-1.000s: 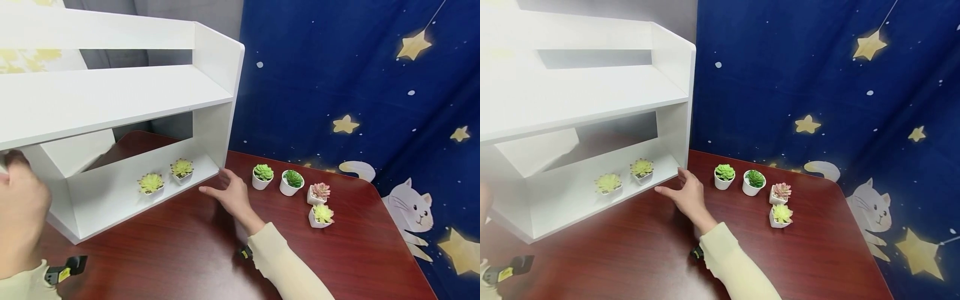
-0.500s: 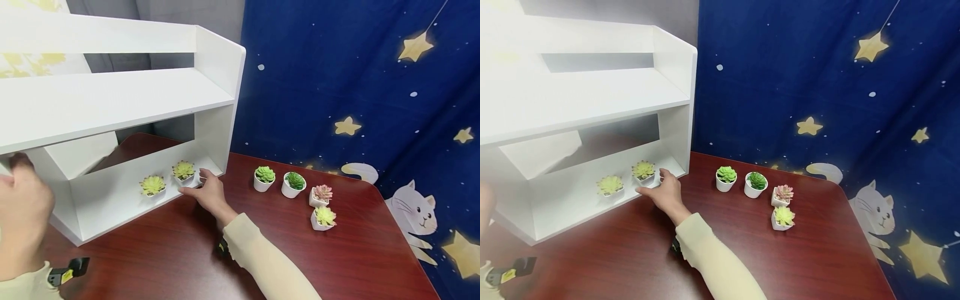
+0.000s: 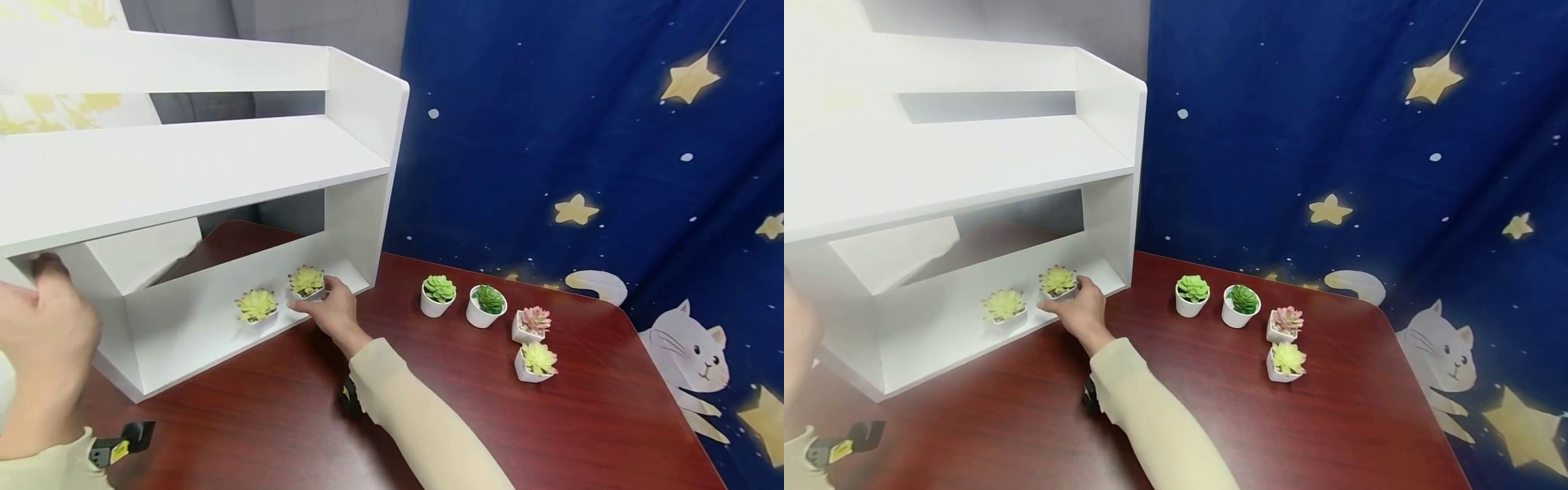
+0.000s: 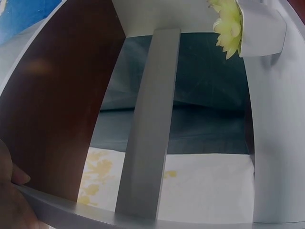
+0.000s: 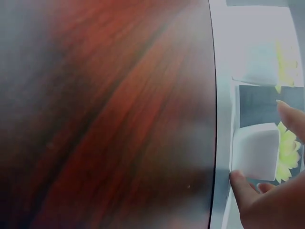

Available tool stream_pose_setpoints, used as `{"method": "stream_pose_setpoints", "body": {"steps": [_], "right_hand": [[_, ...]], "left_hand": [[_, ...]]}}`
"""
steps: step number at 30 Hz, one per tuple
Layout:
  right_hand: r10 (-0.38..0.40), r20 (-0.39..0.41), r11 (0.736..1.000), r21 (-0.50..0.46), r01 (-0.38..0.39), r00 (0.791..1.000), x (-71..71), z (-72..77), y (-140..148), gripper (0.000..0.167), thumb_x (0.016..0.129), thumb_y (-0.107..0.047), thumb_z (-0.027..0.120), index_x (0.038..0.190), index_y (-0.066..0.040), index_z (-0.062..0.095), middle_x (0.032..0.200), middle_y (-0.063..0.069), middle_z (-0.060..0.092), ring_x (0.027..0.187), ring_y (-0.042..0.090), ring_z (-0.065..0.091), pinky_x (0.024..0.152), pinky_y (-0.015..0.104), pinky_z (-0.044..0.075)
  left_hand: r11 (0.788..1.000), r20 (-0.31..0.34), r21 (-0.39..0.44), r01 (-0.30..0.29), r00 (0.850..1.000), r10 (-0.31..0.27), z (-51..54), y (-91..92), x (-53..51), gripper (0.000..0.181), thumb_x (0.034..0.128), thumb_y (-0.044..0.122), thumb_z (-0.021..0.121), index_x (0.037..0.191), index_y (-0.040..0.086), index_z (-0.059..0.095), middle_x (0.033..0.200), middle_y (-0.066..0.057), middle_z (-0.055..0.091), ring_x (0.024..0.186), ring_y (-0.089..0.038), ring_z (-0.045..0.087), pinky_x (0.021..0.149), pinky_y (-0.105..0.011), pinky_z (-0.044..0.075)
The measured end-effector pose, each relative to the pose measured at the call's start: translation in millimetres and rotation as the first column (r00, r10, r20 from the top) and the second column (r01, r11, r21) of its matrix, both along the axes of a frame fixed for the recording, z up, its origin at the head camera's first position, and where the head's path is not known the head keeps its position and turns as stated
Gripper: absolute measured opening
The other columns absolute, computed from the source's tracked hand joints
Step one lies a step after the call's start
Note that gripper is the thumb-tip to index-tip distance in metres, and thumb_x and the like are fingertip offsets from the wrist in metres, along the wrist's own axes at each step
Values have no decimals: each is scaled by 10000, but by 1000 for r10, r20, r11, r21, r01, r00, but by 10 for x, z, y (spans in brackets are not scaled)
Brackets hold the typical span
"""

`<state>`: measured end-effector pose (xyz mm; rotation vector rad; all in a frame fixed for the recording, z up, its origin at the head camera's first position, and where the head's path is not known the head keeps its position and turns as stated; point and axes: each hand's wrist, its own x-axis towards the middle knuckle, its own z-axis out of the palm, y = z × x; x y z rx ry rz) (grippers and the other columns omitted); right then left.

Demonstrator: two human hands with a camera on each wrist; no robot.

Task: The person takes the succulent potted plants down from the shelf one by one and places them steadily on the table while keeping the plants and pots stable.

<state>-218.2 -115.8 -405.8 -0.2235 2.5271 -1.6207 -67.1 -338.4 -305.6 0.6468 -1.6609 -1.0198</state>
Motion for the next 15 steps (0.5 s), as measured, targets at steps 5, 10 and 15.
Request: {"method": "stream_pose_setpoints", "body": {"steps": [5, 10, 15], "right_hand": [[-8, -9, 1000, 4, 9, 1000, -45, -1, -10, 799, 731, -250, 912, 1426, -82, 555, 1390, 110, 625, 1216, 236, 628, 987, 350, 535], [-4, -4, 1000, 2, 4, 1000, -80, 9, -30, 761, 715, -243, 924, 1391, -98, 607, 1330, 71, 662, 1093, 182, 620, 950, 322, 526], [-9, -26, 1000, 13, 9, 1000, -100, -6, -53, 717, 700, -165, 925, 1351, -75, 640, 1278, 63, 695, 1085, 147, 603, 979, 297, 507]], "left_hand": [[1000, -35, -6, 18, 999, -19, 9, 8, -4, 455, 1022, 231, 417, 1477, 216, 417, 1366, 151, 501, 1299, -45, 466, 1087, -145, 304], [1000, -22, 26, 7, 1000, -6, 13, 13, -11, 448, 1023, 237, 412, 1471, 221, 428, 1355, 151, 509, 1283, -37, 469, 1081, -142, 311], [1000, -2, 22, -11, 1000, 11, 4, 6, -10, 429, 1029, 246, 402, 1454, 229, 453, 1321, 182, 514, 1260, -23, 479, 1054, -141, 320]]}}
